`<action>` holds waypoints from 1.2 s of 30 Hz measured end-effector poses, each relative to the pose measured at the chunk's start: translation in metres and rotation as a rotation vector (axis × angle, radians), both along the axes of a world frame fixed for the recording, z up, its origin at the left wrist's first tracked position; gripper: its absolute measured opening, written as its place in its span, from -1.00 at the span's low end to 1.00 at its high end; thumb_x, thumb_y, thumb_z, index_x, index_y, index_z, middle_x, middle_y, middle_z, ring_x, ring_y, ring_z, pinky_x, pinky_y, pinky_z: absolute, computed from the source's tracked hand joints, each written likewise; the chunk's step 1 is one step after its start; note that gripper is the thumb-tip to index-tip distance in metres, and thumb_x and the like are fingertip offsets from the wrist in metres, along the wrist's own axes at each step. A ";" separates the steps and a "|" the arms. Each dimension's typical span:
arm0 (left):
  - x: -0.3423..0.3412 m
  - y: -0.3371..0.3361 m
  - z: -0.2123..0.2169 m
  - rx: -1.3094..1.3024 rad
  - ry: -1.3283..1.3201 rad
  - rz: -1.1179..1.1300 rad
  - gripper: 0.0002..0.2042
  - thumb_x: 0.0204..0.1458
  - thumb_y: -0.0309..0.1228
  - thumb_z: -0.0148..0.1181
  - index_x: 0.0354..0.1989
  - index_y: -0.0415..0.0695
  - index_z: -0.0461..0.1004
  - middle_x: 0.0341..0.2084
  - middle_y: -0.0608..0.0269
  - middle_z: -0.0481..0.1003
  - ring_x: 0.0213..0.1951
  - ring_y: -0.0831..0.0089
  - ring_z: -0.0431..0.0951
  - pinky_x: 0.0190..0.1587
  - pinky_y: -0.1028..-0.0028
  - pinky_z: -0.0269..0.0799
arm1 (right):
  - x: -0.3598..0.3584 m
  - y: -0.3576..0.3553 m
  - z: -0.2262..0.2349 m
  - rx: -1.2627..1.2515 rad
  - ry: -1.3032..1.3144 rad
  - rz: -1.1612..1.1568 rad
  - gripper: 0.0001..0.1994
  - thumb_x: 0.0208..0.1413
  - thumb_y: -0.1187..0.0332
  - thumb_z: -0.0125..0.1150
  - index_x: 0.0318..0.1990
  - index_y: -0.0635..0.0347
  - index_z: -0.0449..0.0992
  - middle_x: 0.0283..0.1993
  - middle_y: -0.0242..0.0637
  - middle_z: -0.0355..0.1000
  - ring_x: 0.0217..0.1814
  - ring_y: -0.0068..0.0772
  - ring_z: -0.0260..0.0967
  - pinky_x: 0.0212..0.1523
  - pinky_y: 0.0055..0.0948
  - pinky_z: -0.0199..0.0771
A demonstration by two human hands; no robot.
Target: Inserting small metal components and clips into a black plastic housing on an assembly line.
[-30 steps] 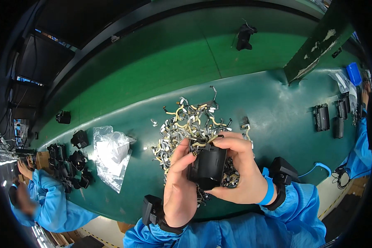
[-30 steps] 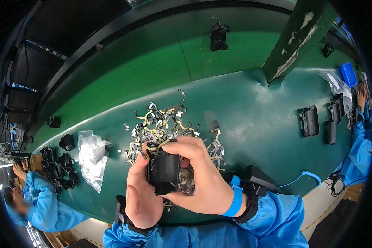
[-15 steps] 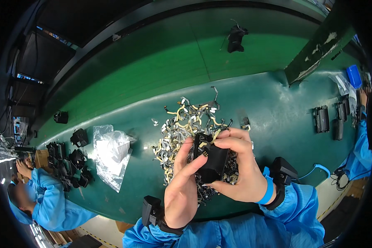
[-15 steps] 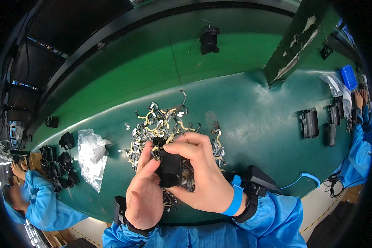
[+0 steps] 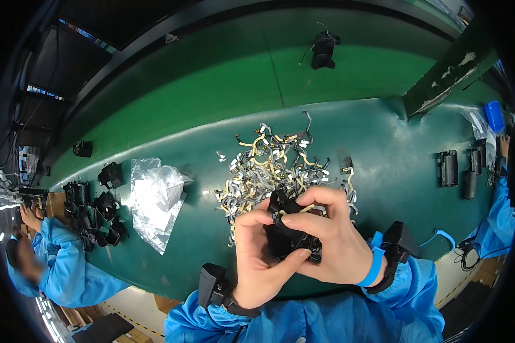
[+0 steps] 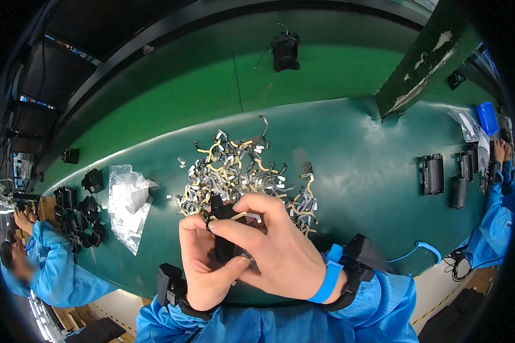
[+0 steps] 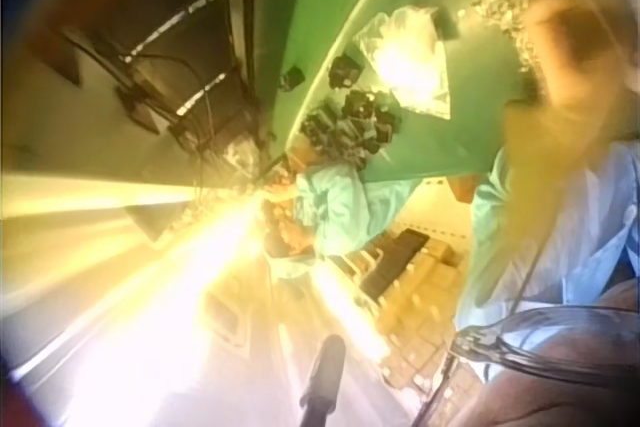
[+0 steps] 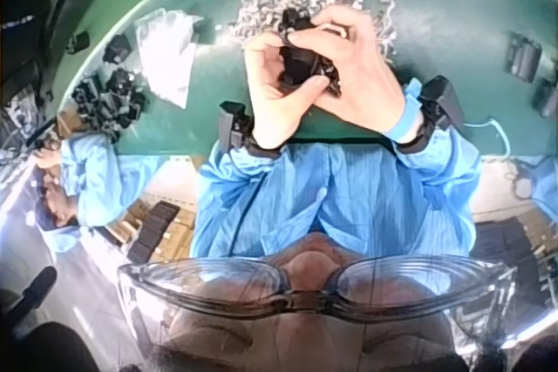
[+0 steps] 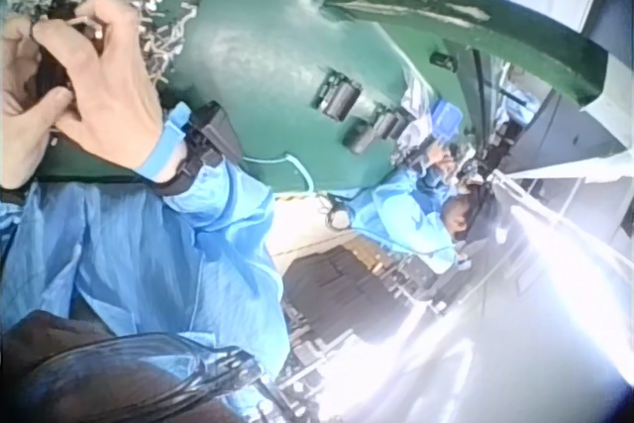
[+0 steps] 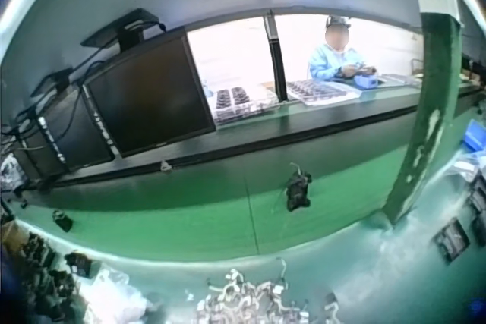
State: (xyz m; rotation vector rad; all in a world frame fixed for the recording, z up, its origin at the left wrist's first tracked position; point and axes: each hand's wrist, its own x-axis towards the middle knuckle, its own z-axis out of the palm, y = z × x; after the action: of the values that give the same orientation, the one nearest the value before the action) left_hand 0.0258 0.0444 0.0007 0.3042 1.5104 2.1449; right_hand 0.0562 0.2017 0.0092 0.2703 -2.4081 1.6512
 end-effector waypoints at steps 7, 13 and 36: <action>-0.002 0.000 -0.002 -0.078 0.112 0.013 -0.46 -0.14 -0.78 0.25 -0.03 -0.11 0.13 0.17 0.06 0.13 0.19 0.33 0.27 0.17 0.35 0.30 | -0.005 0.037 0.018 -0.193 -0.108 0.013 -0.51 -0.11 0.54 0.30 0.06 0.29 0.36 -0.04 -0.09 0.31 0.02 -0.15 0.32 0.03 -0.35 0.37; -0.004 0.002 -0.002 -0.105 0.191 -0.071 -0.46 -0.16 -0.78 0.26 -0.05 -0.11 0.17 0.17 0.04 0.12 0.19 0.28 0.27 0.19 0.32 0.28 | -0.005 0.036 0.015 -0.222 -0.175 -0.088 -0.83 -0.06 0.61 0.27 -0.27 0.21 0.57 -0.35 -0.32 0.40 -0.31 -0.34 0.40 -0.24 -0.45 0.39; -0.012 -0.007 0.002 0.055 -0.034 -0.041 -0.71 0.09 -0.41 0.18 -0.06 -0.11 0.28 0.10 0.11 0.22 0.12 0.37 0.26 0.20 0.34 0.11 | -0.003 0.018 -0.003 -0.298 -0.069 -0.039 -0.68 -0.14 0.49 0.37 -0.17 0.20 0.47 -0.04 -0.13 0.44 -0.02 -0.13 0.43 0.02 -0.30 0.37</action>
State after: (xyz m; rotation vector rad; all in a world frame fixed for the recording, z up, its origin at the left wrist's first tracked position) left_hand 0.0139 0.0376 0.0027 0.3132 1.4168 2.1516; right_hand 0.0530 0.2193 0.0059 0.1181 -2.1564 1.9985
